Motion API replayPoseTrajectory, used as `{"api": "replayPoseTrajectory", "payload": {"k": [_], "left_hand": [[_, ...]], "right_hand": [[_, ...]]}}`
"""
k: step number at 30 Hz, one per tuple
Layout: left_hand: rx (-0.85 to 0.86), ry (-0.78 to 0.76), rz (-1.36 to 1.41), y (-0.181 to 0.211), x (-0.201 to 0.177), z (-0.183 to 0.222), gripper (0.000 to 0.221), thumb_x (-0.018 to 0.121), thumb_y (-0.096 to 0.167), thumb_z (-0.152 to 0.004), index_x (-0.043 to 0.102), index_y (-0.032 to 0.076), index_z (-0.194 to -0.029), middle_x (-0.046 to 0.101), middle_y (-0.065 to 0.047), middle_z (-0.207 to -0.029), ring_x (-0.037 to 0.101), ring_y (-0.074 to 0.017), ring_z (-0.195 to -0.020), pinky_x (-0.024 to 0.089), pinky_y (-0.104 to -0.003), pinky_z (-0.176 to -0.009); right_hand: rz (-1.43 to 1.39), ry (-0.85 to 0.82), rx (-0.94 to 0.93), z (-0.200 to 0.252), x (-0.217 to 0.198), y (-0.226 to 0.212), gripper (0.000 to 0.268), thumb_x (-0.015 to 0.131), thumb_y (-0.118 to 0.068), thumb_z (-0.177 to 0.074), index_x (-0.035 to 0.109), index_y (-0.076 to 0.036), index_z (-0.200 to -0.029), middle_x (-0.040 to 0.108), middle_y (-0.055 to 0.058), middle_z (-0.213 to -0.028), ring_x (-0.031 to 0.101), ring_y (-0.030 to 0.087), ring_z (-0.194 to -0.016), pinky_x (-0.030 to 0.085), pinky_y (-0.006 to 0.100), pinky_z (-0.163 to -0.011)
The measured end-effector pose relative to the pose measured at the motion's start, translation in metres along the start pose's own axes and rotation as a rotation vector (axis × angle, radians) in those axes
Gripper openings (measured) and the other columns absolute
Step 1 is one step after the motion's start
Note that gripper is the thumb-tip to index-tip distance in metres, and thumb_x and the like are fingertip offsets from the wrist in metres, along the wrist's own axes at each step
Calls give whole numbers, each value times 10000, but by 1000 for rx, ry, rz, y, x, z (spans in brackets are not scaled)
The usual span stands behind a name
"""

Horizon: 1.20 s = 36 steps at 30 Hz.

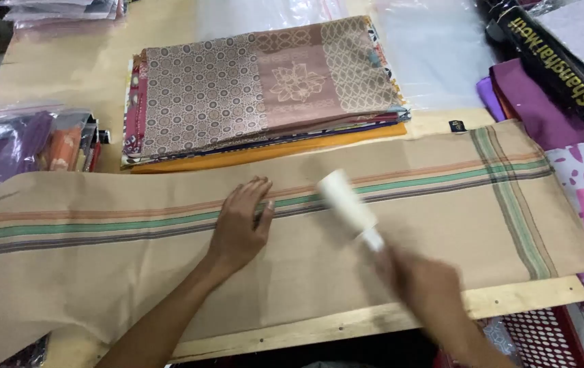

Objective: Using a lint roller to remove debris from a beige piece of fabric on a work table.

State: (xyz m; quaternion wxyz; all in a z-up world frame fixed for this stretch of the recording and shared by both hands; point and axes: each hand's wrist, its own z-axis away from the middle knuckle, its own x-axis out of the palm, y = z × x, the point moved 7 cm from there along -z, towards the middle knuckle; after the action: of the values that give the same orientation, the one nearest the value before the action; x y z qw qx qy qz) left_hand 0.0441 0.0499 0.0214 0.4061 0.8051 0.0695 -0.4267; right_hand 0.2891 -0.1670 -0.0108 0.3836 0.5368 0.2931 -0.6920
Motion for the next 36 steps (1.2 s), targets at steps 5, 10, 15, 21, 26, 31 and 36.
{"api": "replayPoseTrajectory", "payload": {"k": [5,10,15,21,26,31,36], "left_hand": [[83,111,32,13,-19,-1,415,492,207,-1045,574,14,-1403,617,-185,-1427,551,-341,-1365,415,-501,-1151],[126,-308,-339,1,23,7,733,415,502,-1049,175,171,-1658,71,-118,-1734,33,-292,-1590,4,-460,-1250],[127,-304,-399,-1,25,7,697,340,527,-1060,181,201,-1655,125,-57,-1726,69,-219,-1583,-28,-443,-1247],[90,-316,-346,0,25,6,679,355,516,-1053,224,208,-1644,158,-60,-1721,112,-233,-1578,1,-471,-1246],[78,-321,-341,2,24,4,673,363,508,-1050,235,209,-1640,164,-64,-1719,115,-238,-1577,9,-475,-1244],[72,-311,-295,0,22,3,666,402,477,-1054,264,172,-1629,208,-71,-1711,148,-241,-1574,26,-464,-1252],[52,-88,-98,-6,8,-2,490,506,154,-1024,498,19,-1495,504,-155,-1558,413,-297,-1480,268,-478,-1229]], "right_hand": [[-47,332,-512,34,17,-53,561,637,-548,-909,462,-437,-1430,687,-75,-672,628,197,-454,432,442,-348],[127,22,-15,-22,0,11,469,368,-727,-932,563,-487,-1285,738,4,-726,727,344,-618,520,501,-521],[-208,81,385,-23,-97,66,544,238,-549,-1147,617,-283,-1433,644,120,-601,638,263,-549,528,385,-560],[12,429,367,-70,-29,240,437,445,-447,-1260,761,-145,-1264,768,314,-982,715,560,-868,530,641,-669],[-43,333,384,-45,-47,168,464,390,-514,-1238,729,-197,-1230,766,148,-801,725,348,-715,558,467,-626],[-117,-20,358,9,-24,40,662,222,-743,-962,693,-361,-1228,742,130,-688,718,307,-682,499,414,-623],[-151,399,-584,72,6,-68,442,609,-423,-946,596,-334,-1379,567,-82,-530,540,166,-362,359,407,-292]]}}
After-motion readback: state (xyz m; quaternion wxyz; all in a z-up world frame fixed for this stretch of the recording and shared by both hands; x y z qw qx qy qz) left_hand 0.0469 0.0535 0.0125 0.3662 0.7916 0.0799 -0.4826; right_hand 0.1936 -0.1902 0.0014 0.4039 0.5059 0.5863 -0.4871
